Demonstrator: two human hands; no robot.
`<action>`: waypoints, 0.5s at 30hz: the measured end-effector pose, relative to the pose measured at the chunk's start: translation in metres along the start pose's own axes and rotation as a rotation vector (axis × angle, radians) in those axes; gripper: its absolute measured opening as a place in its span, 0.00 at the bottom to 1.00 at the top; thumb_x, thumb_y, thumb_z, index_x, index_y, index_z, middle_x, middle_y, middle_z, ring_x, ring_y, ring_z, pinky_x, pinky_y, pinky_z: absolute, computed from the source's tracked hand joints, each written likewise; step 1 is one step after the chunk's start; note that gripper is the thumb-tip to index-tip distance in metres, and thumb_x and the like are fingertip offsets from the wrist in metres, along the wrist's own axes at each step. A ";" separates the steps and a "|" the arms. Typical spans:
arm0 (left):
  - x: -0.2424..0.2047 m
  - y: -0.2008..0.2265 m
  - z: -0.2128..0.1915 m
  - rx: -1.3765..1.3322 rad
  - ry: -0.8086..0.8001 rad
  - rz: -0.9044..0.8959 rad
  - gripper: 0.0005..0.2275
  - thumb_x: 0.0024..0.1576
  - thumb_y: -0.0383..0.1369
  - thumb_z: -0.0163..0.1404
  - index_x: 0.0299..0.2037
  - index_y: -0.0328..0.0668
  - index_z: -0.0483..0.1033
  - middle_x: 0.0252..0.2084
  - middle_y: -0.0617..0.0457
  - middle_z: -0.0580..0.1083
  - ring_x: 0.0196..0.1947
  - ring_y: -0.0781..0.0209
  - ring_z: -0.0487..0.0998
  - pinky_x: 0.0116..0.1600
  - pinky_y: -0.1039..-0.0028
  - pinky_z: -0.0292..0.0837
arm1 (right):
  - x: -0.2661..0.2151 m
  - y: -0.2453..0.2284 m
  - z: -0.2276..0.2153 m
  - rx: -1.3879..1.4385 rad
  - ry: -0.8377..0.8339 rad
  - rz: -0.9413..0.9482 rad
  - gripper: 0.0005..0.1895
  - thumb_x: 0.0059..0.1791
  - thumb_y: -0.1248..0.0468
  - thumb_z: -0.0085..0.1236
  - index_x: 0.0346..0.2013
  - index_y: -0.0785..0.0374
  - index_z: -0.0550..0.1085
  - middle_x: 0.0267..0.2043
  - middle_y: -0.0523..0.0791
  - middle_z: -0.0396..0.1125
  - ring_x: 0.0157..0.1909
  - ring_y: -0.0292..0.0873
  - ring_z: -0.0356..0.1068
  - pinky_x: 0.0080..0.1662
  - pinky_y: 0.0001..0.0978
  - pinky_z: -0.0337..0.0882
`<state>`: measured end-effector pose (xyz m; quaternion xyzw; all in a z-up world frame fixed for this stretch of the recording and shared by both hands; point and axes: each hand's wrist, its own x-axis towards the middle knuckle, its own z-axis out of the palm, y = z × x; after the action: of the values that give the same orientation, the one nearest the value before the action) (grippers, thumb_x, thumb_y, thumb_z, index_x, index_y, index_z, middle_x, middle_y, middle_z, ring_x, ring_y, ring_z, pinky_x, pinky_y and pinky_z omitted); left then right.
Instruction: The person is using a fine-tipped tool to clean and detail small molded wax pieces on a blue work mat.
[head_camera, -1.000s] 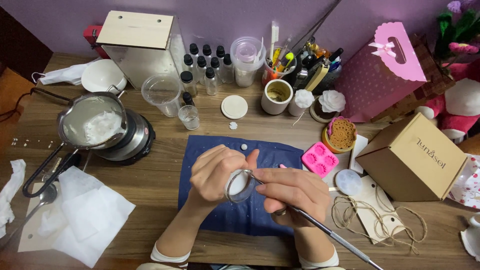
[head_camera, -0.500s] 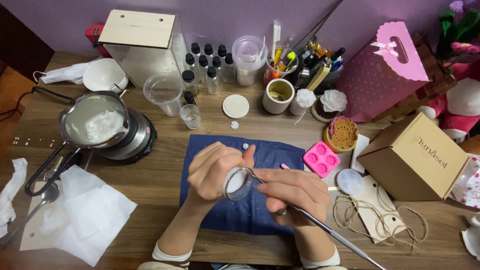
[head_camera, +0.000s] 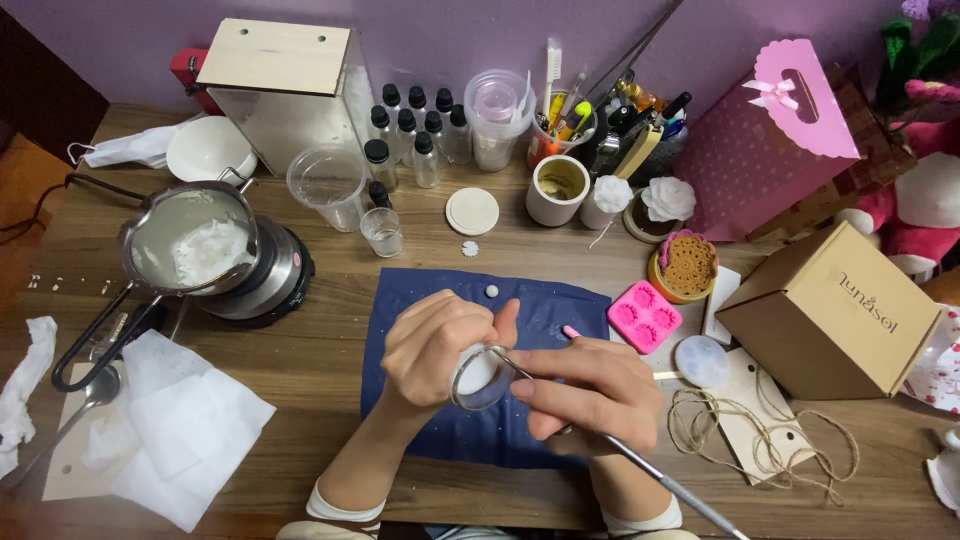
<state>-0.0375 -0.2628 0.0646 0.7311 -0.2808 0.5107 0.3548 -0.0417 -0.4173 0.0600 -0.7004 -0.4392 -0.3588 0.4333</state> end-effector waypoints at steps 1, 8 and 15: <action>0.001 0.001 0.000 -0.017 -0.010 -0.001 0.10 0.52 0.20 0.53 0.26 0.35 0.61 0.18 0.51 0.65 0.15 0.62 0.63 0.21 0.75 0.57 | -0.001 0.000 0.001 0.002 0.023 0.007 0.13 0.51 0.53 0.41 0.33 0.54 0.73 0.36 0.44 0.72 0.23 0.35 0.68 0.39 0.27 0.75; -0.001 0.002 0.002 -0.059 0.008 -0.003 0.10 0.51 0.20 0.52 0.25 0.35 0.61 0.17 0.52 0.64 0.14 0.63 0.61 0.20 0.76 0.55 | 0.003 0.004 -0.004 0.099 -0.016 -0.042 0.11 0.51 0.55 0.44 0.36 0.55 0.72 0.38 0.45 0.71 0.17 0.35 0.58 0.28 0.23 0.67; 0.000 0.003 0.001 -0.115 -0.027 0.002 0.11 0.51 0.19 0.53 0.24 0.35 0.61 0.17 0.51 0.64 0.14 0.62 0.61 0.20 0.76 0.55 | 0.004 0.008 -0.002 0.152 0.003 -0.100 0.11 0.51 0.55 0.46 0.34 0.57 0.72 0.37 0.46 0.71 0.16 0.35 0.58 0.25 0.23 0.63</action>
<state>-0.0392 -0.2654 0.0653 0.7160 -0.3151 0.4841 0.3921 -0.0331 -0.4203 0.0618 -0.6422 -0.4989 -0.3468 0.4674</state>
